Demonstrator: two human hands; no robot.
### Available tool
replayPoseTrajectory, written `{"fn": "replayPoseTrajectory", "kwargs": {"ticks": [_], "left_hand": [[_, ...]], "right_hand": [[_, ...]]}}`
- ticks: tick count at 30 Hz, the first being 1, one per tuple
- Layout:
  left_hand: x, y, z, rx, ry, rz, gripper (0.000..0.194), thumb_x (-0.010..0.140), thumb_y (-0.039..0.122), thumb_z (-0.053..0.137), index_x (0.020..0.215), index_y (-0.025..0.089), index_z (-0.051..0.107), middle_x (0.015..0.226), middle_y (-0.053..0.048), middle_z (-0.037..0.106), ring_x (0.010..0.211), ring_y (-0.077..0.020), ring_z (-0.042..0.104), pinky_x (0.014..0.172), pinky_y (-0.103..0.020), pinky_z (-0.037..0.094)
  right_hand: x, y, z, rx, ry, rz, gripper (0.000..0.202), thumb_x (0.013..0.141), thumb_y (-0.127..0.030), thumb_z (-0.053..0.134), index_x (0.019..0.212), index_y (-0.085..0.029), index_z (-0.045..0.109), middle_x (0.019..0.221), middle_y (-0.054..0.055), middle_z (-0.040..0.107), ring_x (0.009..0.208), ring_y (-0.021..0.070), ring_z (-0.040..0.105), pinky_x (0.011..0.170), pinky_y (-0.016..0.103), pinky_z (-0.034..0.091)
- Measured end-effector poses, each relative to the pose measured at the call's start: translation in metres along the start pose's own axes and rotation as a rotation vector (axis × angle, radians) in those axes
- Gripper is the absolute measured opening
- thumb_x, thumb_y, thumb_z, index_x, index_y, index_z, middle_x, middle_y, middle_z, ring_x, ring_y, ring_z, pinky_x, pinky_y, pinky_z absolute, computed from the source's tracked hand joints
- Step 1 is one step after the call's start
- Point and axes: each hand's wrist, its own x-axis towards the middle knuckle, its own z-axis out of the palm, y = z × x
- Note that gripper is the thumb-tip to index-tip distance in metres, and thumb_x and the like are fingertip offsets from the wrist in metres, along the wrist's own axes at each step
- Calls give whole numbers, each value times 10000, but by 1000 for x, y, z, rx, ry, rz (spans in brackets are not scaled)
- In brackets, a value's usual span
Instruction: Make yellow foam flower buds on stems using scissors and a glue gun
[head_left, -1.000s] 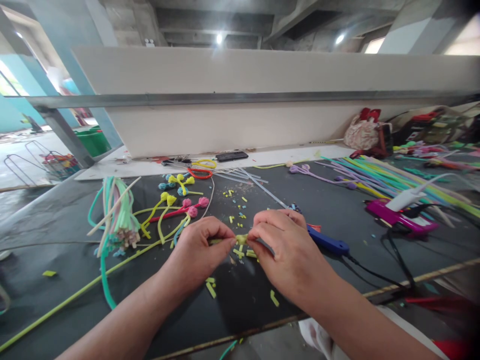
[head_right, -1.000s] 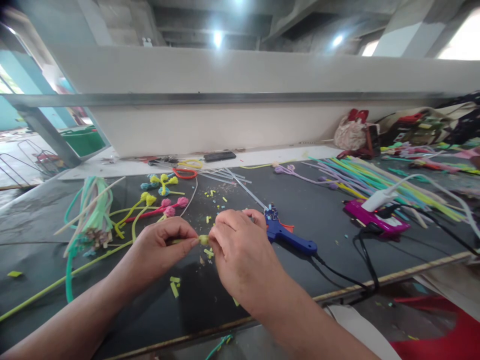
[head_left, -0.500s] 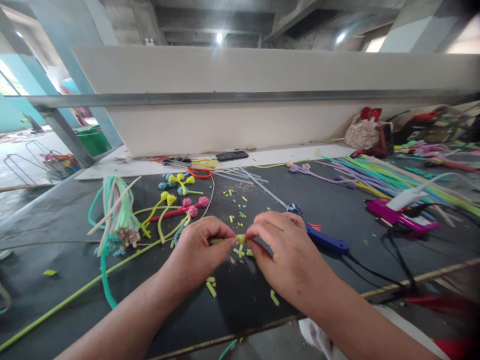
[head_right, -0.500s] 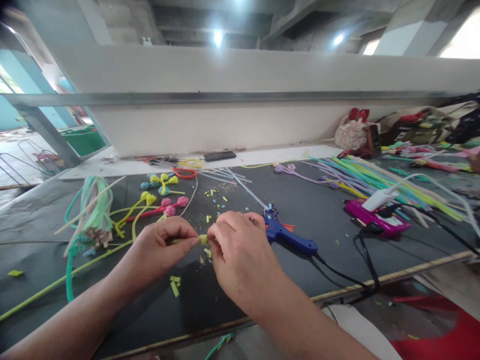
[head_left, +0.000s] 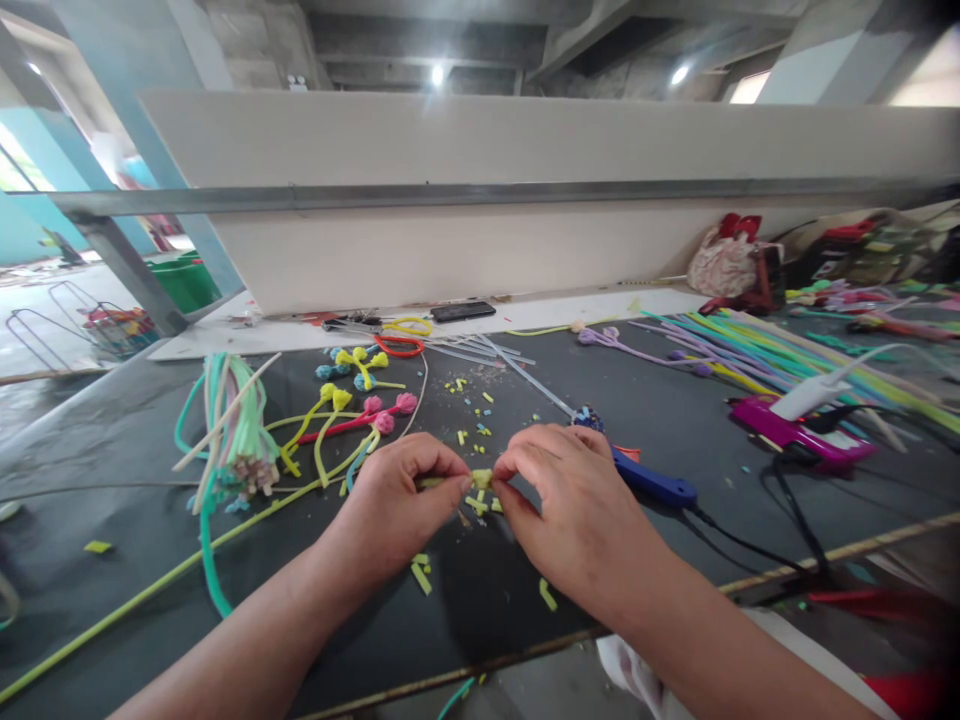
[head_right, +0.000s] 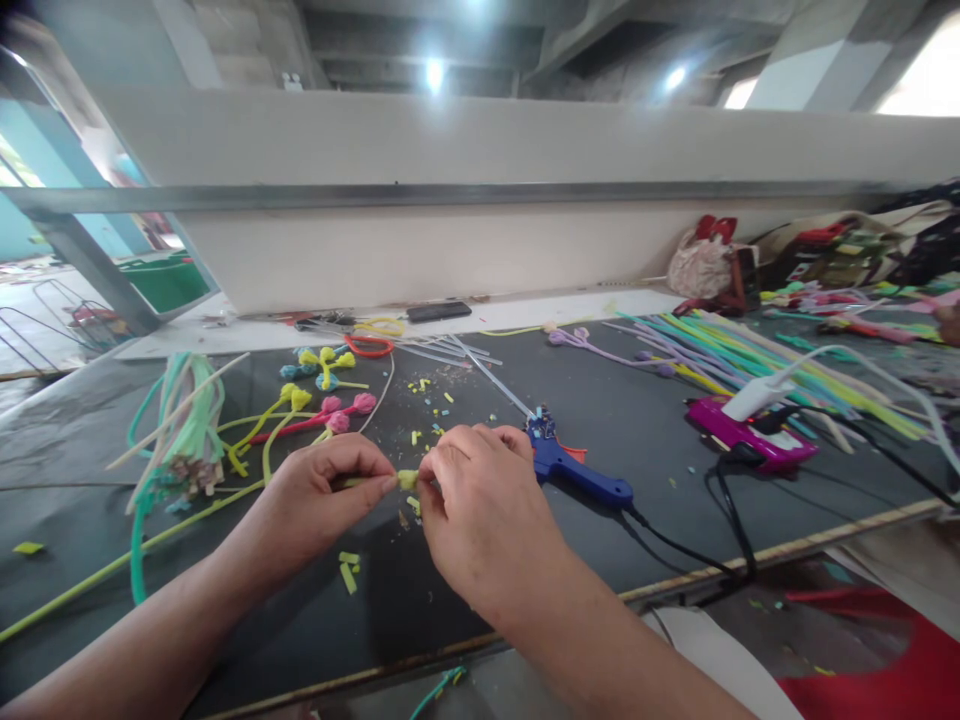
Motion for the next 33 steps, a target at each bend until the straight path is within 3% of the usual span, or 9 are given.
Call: {"fn": "replayPoseTrajectory", "kwargs": {"ticks": [21,24,29,33], "left_hand": [[-1,1,2,21,-32,87,114,729,145,571,629,173,618,689,6,623,661,-111,555,637,-212,406],[1,1,-2,-41,-37,27,92,732,191,584,657,169,633,689,1,618,658,-118,549,621,-215,404],[5,-2,-8,-243,-51,-130,116,731,268,601,696,162,634,662,1,592,608,-111,505,553,-213,377],[6,-4,-9,-353,-57,-141,159,724,301,619,691,146,625,642,2,548,571,-93,454,515,-206,349]], "right_hand": [[2,-4,-6,-58,-160,-82,125,818,-147,485,733,-207,555,800,8,568,810,197,492,808,413,249],[4,1,-10,66,-98,-54,136,799,-104,458,748,-197,543,784,7,560,791,182,504,801,398,266],[5,9,-16,373,123,54,137,810,-101,434,745,-199,503,799,17,553,806,171,526,779,357,337],[3,9,-14,422,224,19,102,815,-128,456,808,-204,524,840,39,563,858,193,530,802,363,370]]}}
